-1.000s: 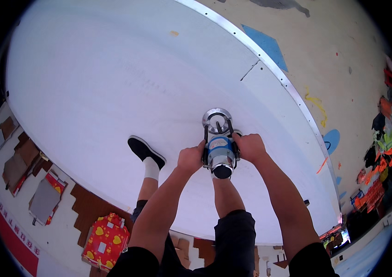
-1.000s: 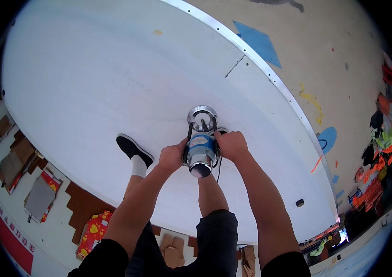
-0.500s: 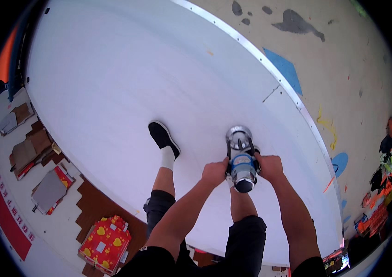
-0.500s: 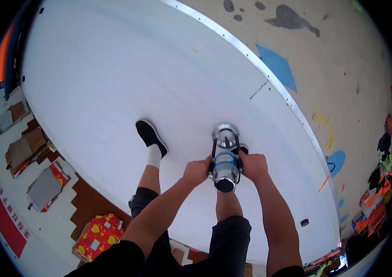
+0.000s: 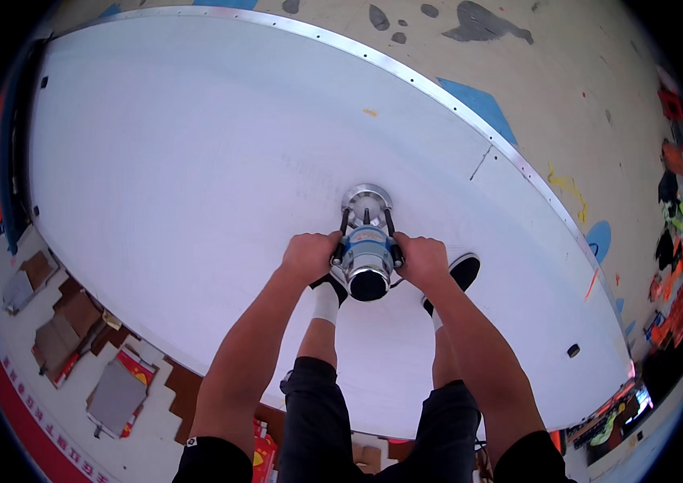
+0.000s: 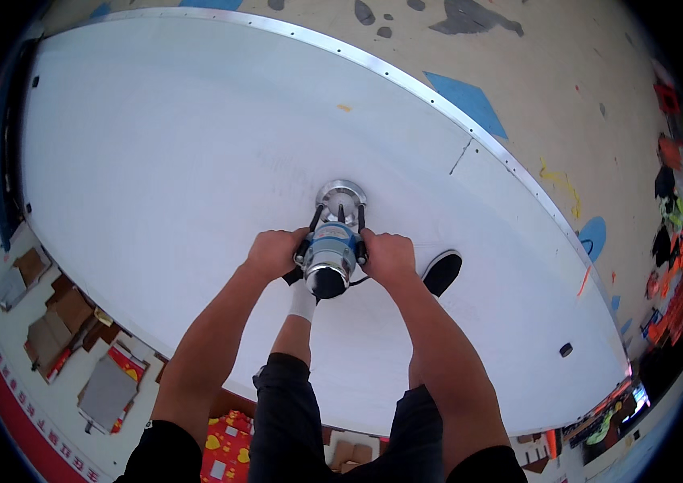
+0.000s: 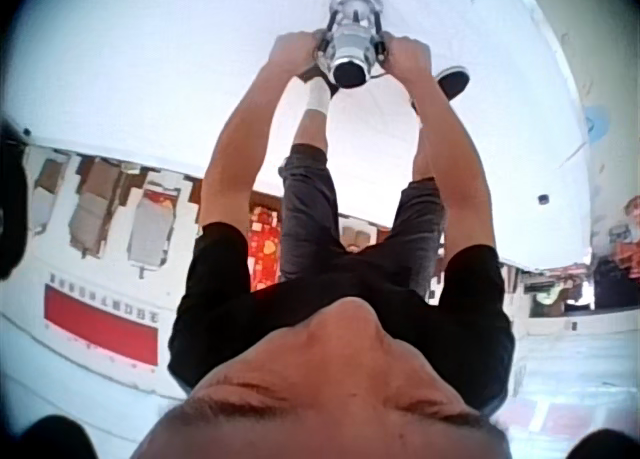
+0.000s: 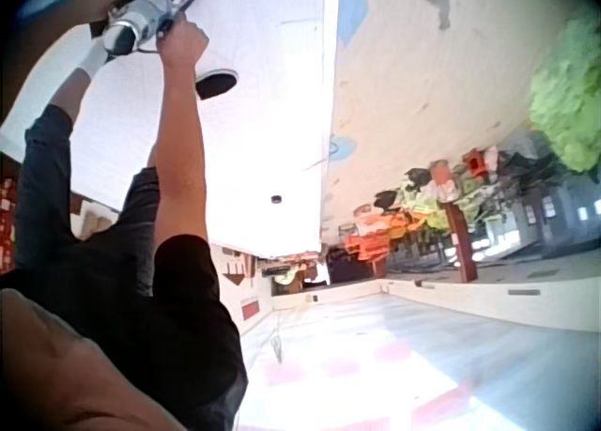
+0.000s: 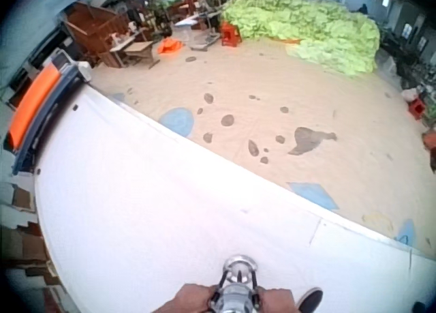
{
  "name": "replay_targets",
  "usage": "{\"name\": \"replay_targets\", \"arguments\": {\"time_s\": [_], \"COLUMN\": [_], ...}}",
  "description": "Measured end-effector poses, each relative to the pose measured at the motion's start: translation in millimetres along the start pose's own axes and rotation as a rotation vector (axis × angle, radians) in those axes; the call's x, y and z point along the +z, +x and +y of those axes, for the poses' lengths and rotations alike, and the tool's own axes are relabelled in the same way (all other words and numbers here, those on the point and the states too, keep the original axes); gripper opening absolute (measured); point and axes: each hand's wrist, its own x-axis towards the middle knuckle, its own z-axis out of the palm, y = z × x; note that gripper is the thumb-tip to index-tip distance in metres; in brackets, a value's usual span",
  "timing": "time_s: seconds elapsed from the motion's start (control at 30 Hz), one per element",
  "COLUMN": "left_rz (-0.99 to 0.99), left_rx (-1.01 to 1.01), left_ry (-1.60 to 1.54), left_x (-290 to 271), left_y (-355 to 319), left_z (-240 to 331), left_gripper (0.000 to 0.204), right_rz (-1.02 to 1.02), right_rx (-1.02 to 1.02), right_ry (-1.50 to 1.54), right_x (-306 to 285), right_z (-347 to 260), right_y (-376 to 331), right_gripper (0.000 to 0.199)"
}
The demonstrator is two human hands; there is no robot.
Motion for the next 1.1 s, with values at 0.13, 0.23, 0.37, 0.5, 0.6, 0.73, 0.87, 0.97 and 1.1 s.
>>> {"name": "replay_targets", "arguments": {"time_s": [0.13,0.23,0.37,0.5,0.6,0.73,0.87,0.97,1.1], "left_rz": [-0.029,-0.053,-0.027,-0.037,-0.075,-0.049,-0.039,-0.018,0.000], "left_rx": [0.035,0.022,0.042,0.022,-0.019,-0.016,-0.012,0.002,0.013], "left_ry": [0.046,0.042,0.044,0.029,0.018,-0.008,-0.006,-0.002,-0.002], "left_x": [-17,-17,-9,-7,-9,-6,-5,-3,-1], "left_y": [14,22,26,27,26,27,28,28,27], "left_z": [-19,-23,-27,-29,-27,-27,-28,-30,-30], "left_gripper": [0.047,0.049,0.049,0.056,0.064,0.064,0.064,0.063,0.062], "right_rz": [0.043,0.010,-0.011,-0.029,-0.046,-0.080,-0.094,-0.094,-0.072], "right_rx": [0.033,0.059,0.053,0.052,0.039,0.033,0.033,0.036,0.012], "right_ry": [0.027,0.015,0.015,0.013,0.014,0.010,0.001,0.000,0.001], "right_x": [4,5,9,7,4,3,1,2,2], "right_z": [-11,-13,-11,-9,-9,-7,-6,-7,-6], "right_y": [17,24,29,32,33,37,37,39,38], "right_gripper": [0.037,0.037,0.036,0.036,0.036,0.036,0.036,0.035,0.033]}}
